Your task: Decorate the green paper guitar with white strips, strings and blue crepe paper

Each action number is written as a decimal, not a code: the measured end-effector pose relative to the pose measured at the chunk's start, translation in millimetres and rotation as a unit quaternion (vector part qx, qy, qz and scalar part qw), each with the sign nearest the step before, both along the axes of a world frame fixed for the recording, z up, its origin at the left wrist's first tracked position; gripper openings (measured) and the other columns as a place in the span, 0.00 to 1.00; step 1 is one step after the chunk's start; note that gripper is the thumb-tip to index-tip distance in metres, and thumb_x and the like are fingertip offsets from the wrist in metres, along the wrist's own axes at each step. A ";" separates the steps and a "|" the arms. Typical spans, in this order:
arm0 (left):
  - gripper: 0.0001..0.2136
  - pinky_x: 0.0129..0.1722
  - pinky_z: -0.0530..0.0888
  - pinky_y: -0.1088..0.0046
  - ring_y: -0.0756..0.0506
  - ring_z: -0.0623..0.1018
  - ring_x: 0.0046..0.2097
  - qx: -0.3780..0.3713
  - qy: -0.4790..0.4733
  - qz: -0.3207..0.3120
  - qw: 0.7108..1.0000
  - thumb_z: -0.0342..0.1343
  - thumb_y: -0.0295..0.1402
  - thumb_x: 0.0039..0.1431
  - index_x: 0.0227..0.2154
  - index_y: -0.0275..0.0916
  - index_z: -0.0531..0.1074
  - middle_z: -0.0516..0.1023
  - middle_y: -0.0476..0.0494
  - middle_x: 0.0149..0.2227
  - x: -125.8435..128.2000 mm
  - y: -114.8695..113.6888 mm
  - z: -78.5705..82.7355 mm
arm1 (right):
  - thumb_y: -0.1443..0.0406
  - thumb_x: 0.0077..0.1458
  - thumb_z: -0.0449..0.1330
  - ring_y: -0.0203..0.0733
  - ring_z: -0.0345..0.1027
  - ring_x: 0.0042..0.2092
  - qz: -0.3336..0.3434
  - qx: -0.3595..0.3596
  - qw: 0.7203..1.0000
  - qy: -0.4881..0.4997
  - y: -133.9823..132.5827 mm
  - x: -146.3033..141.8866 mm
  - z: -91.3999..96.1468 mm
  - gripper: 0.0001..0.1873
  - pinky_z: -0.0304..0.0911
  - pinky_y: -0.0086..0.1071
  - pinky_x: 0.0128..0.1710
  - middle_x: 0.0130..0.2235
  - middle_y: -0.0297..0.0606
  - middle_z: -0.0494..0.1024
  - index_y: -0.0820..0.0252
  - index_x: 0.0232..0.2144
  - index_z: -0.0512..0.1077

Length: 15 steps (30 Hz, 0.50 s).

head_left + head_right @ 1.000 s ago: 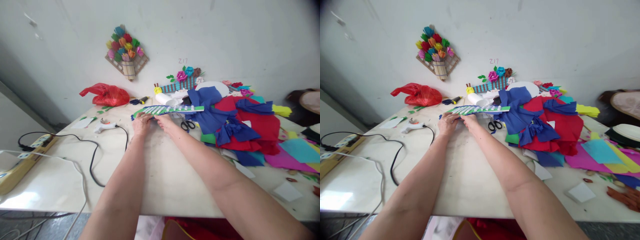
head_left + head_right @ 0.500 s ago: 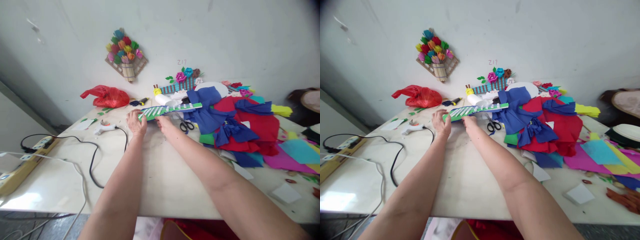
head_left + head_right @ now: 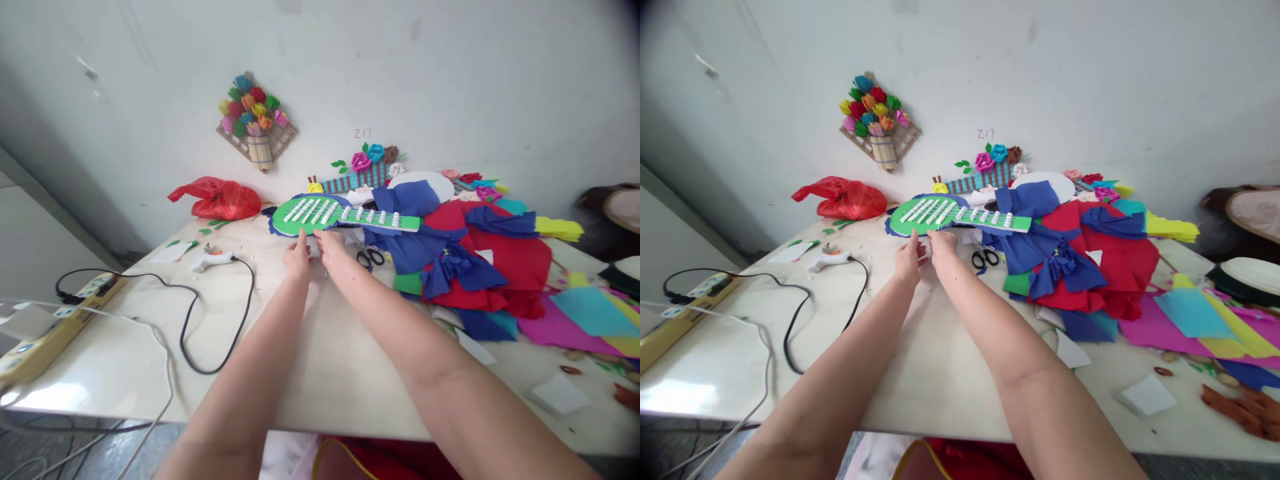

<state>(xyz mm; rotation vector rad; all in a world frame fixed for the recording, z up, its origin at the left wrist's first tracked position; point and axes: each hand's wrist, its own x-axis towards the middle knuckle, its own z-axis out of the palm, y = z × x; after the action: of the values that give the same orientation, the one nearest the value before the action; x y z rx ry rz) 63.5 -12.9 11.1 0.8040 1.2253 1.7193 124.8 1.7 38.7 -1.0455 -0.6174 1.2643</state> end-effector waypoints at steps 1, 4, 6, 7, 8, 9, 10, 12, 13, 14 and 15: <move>0.14 0.28 0.67 0.76 0.51 0.72 0.26 -0.012 -0.035 -0.002 0.999 0.58 0.43 0.45 0.20 0.35 0.68 0.71 0.46 0.22 2.2 -1.0 1.2 | 0.73 0.41 0.56 0.27 0.45 0.16 0.001 0.006 1.000 0.007 -1.5 -2.1 -0.5 0.16 0.44 0.24 0.14 0.11 0.23 0.52 0.58 0.14 0.53; 0.12 0.28 0.67 0.78 0.53 0.72 0.25 0.009 -0.117 -0.024 0.993 0.59 0.39 0.44 0.22 0.33 0.68 0.72 0.47 0.23 6.3 -3.7 5.9 | 0.74 0.39 0.56 0.27 0.50 0.17 -0.001 0.035 0.999 0.022 -7.3 -10.1 -4.1 0.13 0.49 0.22 0.16 0.12 0.24 0.58 0.59 0.13 0.55; 0.10 0.26 0.66 0.79 0.54 0.71 0.23 0.025 -0.155 -0.017 0.987 0.59 0.35 0.45 0.20 0.33 0.67 0.71 0.49 0.20 6.4 -4.6 7.1 | 0.74 0.39 0.57 0.27 0.53 0.17 0.001 0.045 0.999 0.018 -10.4 -16.0 -8.2 0.12 0.52 0.22 0.17 0.14 0.25 0.60 0.60 0.14 0.57; 0.10 0.26 0.66 0.79 0.54 0.70 0.21 0.028 -0.170 -0.010 0.985 0.59 0.33 0.45 0.20 0.33 0.67 0.70 0.50 0.19 5.6 -4.8 6.9 | 0.73 0.39 0.57 0.27 0.54 0.18 0.001 0.052 0.999 0.015 -11.5 -18.6 -10.4 0.11 0.52 0.22 0.18 0.14 0.25 0.61 0.60 0.14 0.58; 0.09 0.25 0.66 0.78 0.54 0.69 0.20 0.028 -0.181 -0.005 0.983 0.58 0.32 0.46 0.19 0.33 0.66 0.69 0.50 0.18 4.3 -4.9 6.2 | 0.73 0.39 0.57 0.27 0.55 0.18 0.005 0.055 0.998 0.009 -12.6 -20.9 -12.4 0.11 0.53 0.23 0.19 0.15 0.25 0.62 0.60 0.14 0.59; 0.08 0.25 0.66 0.78 0.54 0.69 0.20 0.028 -0.188 -0.003 0.982 0.58 0.30 0.46 0.19 0.33 0.65 0.69 0.51 0.17 2.4 -5.0 5.3 | 0.72 0.39 0.57 0.27 0.56 0.19 0.009 0.056 0.998 0.002 -13.5 -22.7 -14.0 0.10 0.54 0.23 0.20 0.15 0.26 0.63 0.61 0.14 0.60; 0.08 0.24 0.67 0.78 0.54 0.69 0.19 0.026 -0.191 -0.003 0.981 0.58 0.29 0.46 0.19 0.33 0.65 0.69 0.51 0.17 0.1 -5.0 4.4 | 0.72 0.40 0.57 0.28 0.56 0.19 0.016 0.057 0.998 -0.007 -14.5 -23.8 -15.0 0.09 0.55 0.23 0.21 0.16 0.26 0.64 0.61 0.14 0.60; 0.07 0.25 0.68 0.77 0.53 0.70 0.20 0.022 -0.190 -0.008 0.981 0.57 0.28 0.46 0.19 0.33 0.65 0.69 0.51 0.16 -5.9 -4.8 2.8 | 0.71 0.41 0.57 0.28 0.57 0.20 0.037 0.052 0.997 -0.036 -16.4 -23.8 -15.1 0.08 0.54 0.23 0.21 0.16 0.26 0.64 0.61 0.15 0.62; 0.07 0.25 0.69 0.77 0.52 0.71 0.20 0.021 -0.189 -0.013 0.982 0.57 0.28 0.46 0.19 0.33 0.65 0.69 0.51 0.16 -9.4 -4.5 2.3 | 0.71 0.42 0.57 0.28 0.56 0.20 0.050 0.049 0.996 -0.057 -17.3 -22.5 -14.3 0.08 0.53 0.23 0.20 0.15 0.26 0.63 0.61 0.15 0.62; 0.07 0.26 0.70 0.77 0.52 0.72 0.20 0.020 -0.189 -0.017 0.982 0.57 0.27 0.46 0.19 0.33 0.65 0.69 0.50 0.17 -13.0 -4.0 1.9 | 0.70 0.42 0.57 0.28 0.55 0.19 0.068 0.044 0.993 -0.081 -18.2 -20.3 -12.8 0.09 0.52 0.23 0.19 0.14 0.26 0.62 0.61 0.15 0.62; 0.07 0.26 0.71 0.76 0.52 0.72 0.21 0.020 -0.190 -0.020 0.981 0.57 0.27 0.46 0.19 0.34 0.64 0.70 0.50 0.17 -16.6 -3.5 1.5 | 0.70 0.42 0.57 0.28 0.54 0.18 0.090 0.041 0.989 -0.108 -18.9 -17.4 -10.8 0.09 0.50 0.23 0.18 0.13 0.25 0.60 0.61 0.15 0.62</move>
<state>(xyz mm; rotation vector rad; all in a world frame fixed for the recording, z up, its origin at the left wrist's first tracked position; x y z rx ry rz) 46.9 -16.3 12.6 0.4873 0.9114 1.7688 107.3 -17.2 27.8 -1.0849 -0.9401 1.2782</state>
